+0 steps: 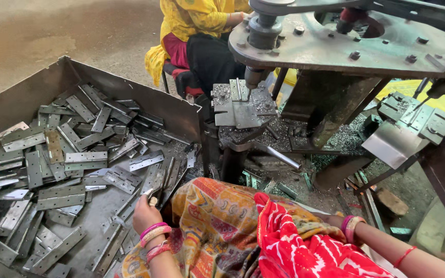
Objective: The person picks metal brackets from a bin and places them under a drill press, operating the lever to drill holes. The person then removes the brackets and repeats the process.
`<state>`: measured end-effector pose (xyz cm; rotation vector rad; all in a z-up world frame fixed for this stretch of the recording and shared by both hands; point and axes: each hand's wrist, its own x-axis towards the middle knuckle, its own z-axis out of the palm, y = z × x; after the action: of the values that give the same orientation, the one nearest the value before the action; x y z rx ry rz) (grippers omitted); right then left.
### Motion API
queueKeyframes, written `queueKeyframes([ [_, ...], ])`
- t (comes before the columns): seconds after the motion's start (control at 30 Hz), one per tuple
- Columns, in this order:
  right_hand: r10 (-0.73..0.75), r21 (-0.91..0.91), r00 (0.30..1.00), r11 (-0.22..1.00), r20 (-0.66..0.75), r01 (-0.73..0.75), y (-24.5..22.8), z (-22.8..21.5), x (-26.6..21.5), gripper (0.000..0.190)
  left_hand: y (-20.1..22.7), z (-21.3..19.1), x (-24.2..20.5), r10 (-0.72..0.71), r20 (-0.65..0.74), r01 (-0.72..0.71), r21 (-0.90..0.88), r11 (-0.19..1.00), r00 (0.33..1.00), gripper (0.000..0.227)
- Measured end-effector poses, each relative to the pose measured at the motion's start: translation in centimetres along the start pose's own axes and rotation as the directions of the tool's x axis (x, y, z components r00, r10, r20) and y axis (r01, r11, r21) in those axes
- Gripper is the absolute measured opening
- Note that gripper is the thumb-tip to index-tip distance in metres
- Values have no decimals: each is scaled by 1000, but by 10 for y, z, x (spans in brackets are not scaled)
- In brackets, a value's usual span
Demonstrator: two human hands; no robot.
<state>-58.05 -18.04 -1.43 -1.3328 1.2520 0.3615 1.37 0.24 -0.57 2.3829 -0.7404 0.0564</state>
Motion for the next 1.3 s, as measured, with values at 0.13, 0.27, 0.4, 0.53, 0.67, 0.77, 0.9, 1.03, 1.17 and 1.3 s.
queueKeyframes([
  [0.13,135,30,991,990,-10,-135,-3,5,-4,39,3,0,-4,6,-1,-6,-25,1000,1000,22],
  [0.27,121,-7,992,993,-23,-121,-10,18,3,38,-1,-3,-2,43,-20,-44,-63,997,999,23],
  [0.4,122,-55,992,991,-32,-124,-12,11,-2,38,-19,4,-6,10,-32,-11,-27,1000,999,26],
  [0.53,121,-115,992,986,-31,-124,-26,-2,7,37,-36,14,-5,4,-99,-7,-30,1000,995,29],
  [0.67,96,-155,995,983,-2,-95,-24,7,29,36,-46,17,-6,31,-143,-37,-35,999,989,24],
  [0.77,35,-254,999,966,-7,-36,-7,6,33,36,-42,17,-10,32,-132,-34,-11,999,991,29],
  [0.9,-270,-533,953,832,-139,158,3,2,45,35,-29,8,-15,81,-157,-78,28,997,984,27],
  [1.03,-501,-354,756,858,-421,372,-22,-2,64,34,-14,-16,-25,102,-218,-96,35,995,971,23],
  [1.17,-456,16,655,814,-602,581,-81,-17,70,36,15,-34,-41,153,-308,-158,11,987,939,22],
  [1.3,-605,-93,568,726,-558,681,-157,-39,67,42,67,-31,-64,279,-330,-300,-12,954,902,29],
])
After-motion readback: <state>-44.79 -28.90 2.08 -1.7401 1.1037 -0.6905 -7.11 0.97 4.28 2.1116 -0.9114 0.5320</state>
